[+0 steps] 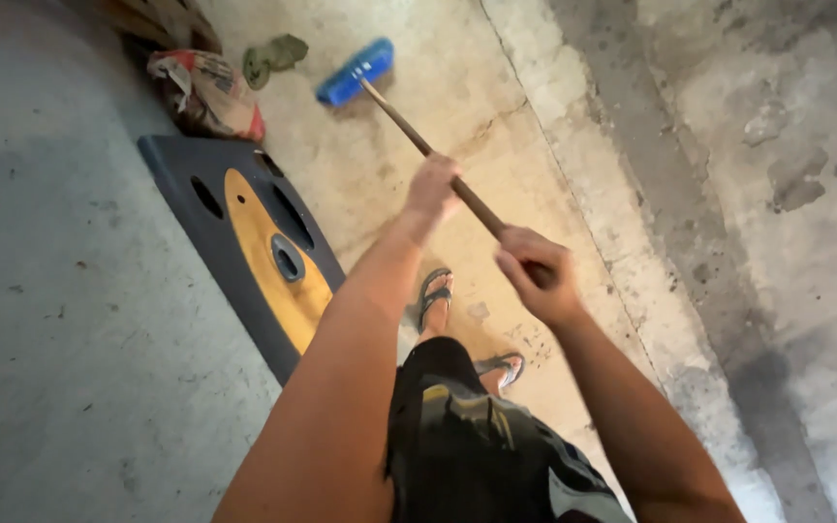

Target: The person sweeps a concrete floor with a blue broom, moving back and forth across the area and around a yellow-and-black step platform. The person continues sweeping toward the doorway, gathering debris into a loose pile near the exit.

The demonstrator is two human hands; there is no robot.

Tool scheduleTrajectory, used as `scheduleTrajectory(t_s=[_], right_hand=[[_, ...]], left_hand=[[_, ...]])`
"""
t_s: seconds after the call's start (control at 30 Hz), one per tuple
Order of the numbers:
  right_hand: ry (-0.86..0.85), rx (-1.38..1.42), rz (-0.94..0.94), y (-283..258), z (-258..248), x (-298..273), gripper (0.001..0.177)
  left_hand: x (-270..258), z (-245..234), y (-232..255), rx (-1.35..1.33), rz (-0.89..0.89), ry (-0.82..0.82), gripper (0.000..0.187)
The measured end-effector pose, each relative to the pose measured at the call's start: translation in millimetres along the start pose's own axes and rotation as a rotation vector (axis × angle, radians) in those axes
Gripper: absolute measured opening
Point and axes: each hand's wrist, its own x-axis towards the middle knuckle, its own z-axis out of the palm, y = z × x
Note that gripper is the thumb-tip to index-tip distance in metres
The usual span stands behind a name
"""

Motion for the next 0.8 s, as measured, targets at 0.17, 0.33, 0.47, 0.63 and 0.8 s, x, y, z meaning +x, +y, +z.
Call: scheduleTrajectory(t_s=[0.17,0.33,0.47,0.63,0.8], right_hand=[[-0.071,-0.061,0.122,-129.3,-38.6,-24.6,0.031],[0.058,-0.059,0.030,-169.4,-43.7,-38.3,0.030],[0.252,-0.120,-0.155,-158.0,-40.4,-26.7,0.025],[0.296,-0.177,0.020,-41.1,-38.9,-24.9,0.021],[0.247,-0.045,-0.114,49.8,-12.6,12.1,0.028]], left_hand=[[-52.3,-9.6,107.1,-0.462,0.227,-0.154,0.020],[-61.3,-49.4,167.8,-0.738,0.464,-0.438,0.048],[-17.5,-55.0,148.8,-0.603,0.629,-0.339,0.029],[41.8,-23.0,66.8,-0.319,0.275,-0.362,0.013],[81.9,8.2,23.6,-0.275,-0.306,-0.213,0.035]])
